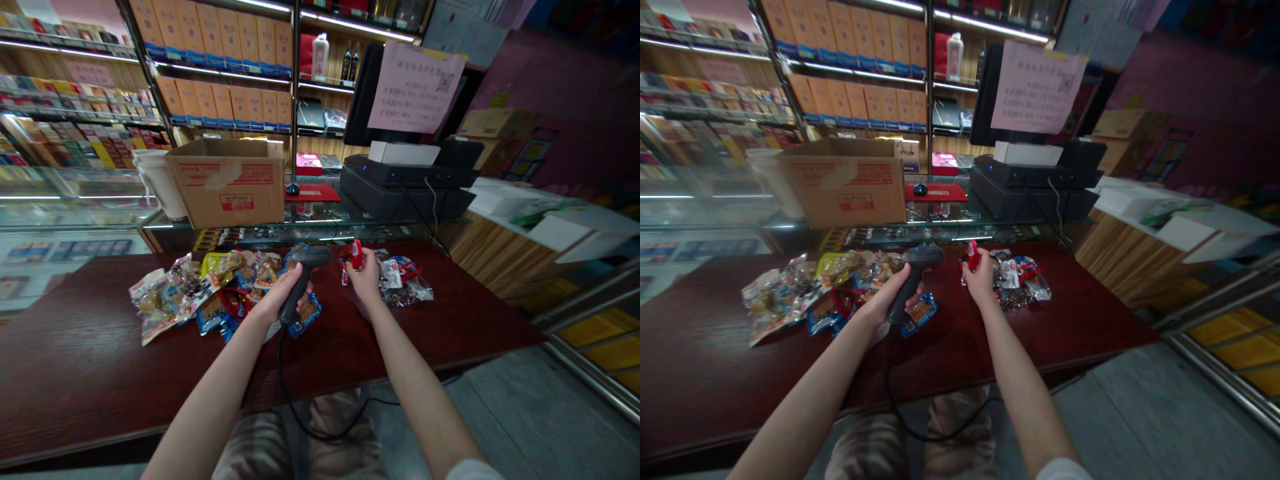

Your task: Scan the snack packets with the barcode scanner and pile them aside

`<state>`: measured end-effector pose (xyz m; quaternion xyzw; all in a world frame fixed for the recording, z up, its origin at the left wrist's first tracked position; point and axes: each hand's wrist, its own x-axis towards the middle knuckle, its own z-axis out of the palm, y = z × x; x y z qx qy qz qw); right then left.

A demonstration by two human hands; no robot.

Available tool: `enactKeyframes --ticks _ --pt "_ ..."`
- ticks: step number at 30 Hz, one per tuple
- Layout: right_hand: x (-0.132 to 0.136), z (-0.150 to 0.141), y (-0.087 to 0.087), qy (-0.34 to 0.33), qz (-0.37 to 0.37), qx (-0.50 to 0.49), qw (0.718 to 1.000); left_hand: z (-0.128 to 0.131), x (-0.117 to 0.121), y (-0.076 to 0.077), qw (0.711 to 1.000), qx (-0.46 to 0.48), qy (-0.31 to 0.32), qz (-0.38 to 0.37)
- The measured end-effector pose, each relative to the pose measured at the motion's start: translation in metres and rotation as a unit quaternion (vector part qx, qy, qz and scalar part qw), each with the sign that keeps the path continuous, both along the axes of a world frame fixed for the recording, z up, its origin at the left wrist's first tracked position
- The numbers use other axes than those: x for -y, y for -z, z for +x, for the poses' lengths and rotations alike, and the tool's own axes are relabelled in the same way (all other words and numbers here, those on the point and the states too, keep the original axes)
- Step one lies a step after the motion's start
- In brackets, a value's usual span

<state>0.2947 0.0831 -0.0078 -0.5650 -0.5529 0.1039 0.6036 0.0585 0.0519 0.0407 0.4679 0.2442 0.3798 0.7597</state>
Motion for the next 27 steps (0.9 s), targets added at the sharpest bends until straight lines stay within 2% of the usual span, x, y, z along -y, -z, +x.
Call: enactKeyframes --ticks 3,7,10,15,21,23,27 --pt "0.005 -0.004 -0.002 0.018 -0.023 0.066 0.997 0.004 0.002 0.001 1.0 -0.004 0.008 0.002" --pt "0.01 -0.013 -0.004 -0.017 -0.017 0.117 0.993 0.005 0.003 0.0 1.0 -0.005 0.01 0.0" --pt "0.01 -0.017 -0.002 -0.043 -0.002 0.13 0.991 0.005 0.004 0.0 1.0 -0.011 0.008 0.008" --pt "0.01 -0.02 0.001 -0.041 -0.014 0.14 0.989 0.009 0.006 0.004 1.0 -0.014 0.003 0.022" --pt "0.01 -0.017 0.0 -0.05 -0.012 0.152 0.987 0.01 0.008 0.002 1.0 -0.007 -0.012 -0.002" --pt "0.008 -0.008 -0.002 -0.028 -0.001 0.138 0.99 0.006 0.005 -0.003 0.999 0.0 -0.029 -0.016" --pt "0.004 0.022 -0.007 0.091 0.013 0.095 0.991 -0.011 -0.007 -0.013 0.994 0.01 -0.1 -0.032"
